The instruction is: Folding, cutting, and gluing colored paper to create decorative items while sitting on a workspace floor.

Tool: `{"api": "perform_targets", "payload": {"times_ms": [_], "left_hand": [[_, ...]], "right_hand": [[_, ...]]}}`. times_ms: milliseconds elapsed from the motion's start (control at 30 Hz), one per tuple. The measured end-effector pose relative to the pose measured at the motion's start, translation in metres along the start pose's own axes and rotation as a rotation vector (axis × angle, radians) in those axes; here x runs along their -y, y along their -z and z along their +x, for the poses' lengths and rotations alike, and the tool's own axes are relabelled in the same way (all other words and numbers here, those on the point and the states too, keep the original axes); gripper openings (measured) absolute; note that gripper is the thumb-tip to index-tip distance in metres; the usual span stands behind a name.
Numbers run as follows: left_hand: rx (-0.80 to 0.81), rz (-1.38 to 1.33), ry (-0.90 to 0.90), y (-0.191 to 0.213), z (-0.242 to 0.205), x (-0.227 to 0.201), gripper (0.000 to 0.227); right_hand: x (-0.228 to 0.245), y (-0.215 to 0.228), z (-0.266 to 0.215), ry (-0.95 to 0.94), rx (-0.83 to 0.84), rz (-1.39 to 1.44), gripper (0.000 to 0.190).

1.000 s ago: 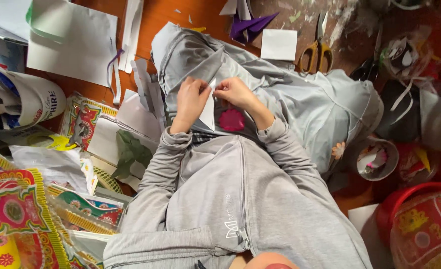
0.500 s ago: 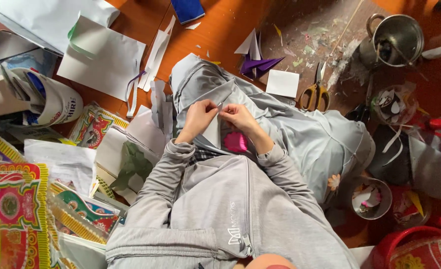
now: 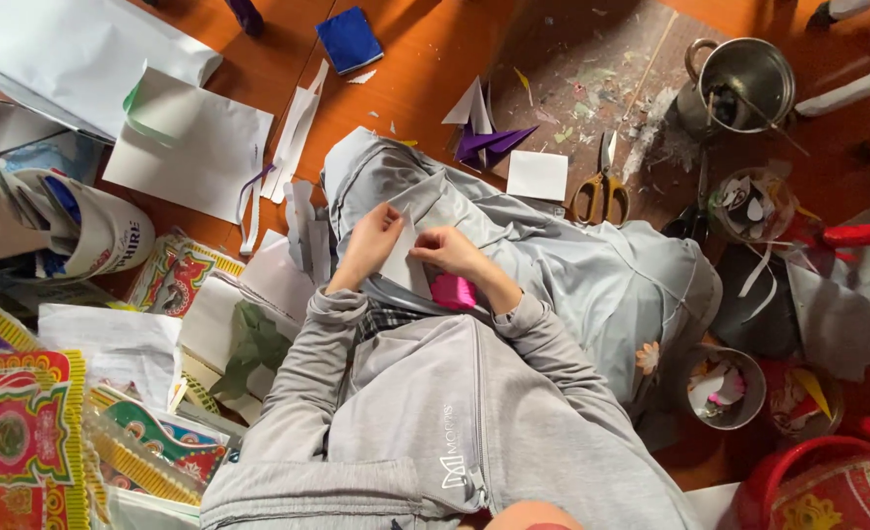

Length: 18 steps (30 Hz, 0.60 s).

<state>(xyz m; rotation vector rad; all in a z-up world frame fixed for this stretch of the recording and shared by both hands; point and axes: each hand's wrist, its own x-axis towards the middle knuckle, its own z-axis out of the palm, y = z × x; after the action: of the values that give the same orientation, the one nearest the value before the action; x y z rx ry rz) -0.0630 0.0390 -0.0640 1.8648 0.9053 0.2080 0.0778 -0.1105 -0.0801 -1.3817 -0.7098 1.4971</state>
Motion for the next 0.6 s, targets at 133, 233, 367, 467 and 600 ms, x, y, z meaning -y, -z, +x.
{"api": "perform_targets", "payload": {"times_ms": [133, 233, 367, 467, 600], "left_hand": [[0.008, -0.022, 0.011, 0.006, -0.003, -0.015, 0.028], [0.088, -0.214, 0.180, 0.011, -0.008, -0.032, 0.030], [0.149, -0.405, 0.194, 0.008, -0.008, -0.020, 0.024], [0.140, -0.469, 0.147, 0.001, -0.002, -0.005, 0.023], [0.073, -0.374, -0.020, 0.009, -0.008, -0.027, 0.027]], "right_hand": [[0.003, 0.006, 0.001, 0.080, 0.008, -0.016, 0.017], [0.015, 0.016, -0.004, 0.218, -0.240, 0.049, 0.012], [0.022, 0.020, -0.009, 0.175, -0.264, 0.195, 0.011], [0.022, 0.018, -0.010, 0.140, -0.170, 0.221, 0.011], [0.018, 0.015, -0.005, 0.244, -0.117, 0.157, 0.017]]}}
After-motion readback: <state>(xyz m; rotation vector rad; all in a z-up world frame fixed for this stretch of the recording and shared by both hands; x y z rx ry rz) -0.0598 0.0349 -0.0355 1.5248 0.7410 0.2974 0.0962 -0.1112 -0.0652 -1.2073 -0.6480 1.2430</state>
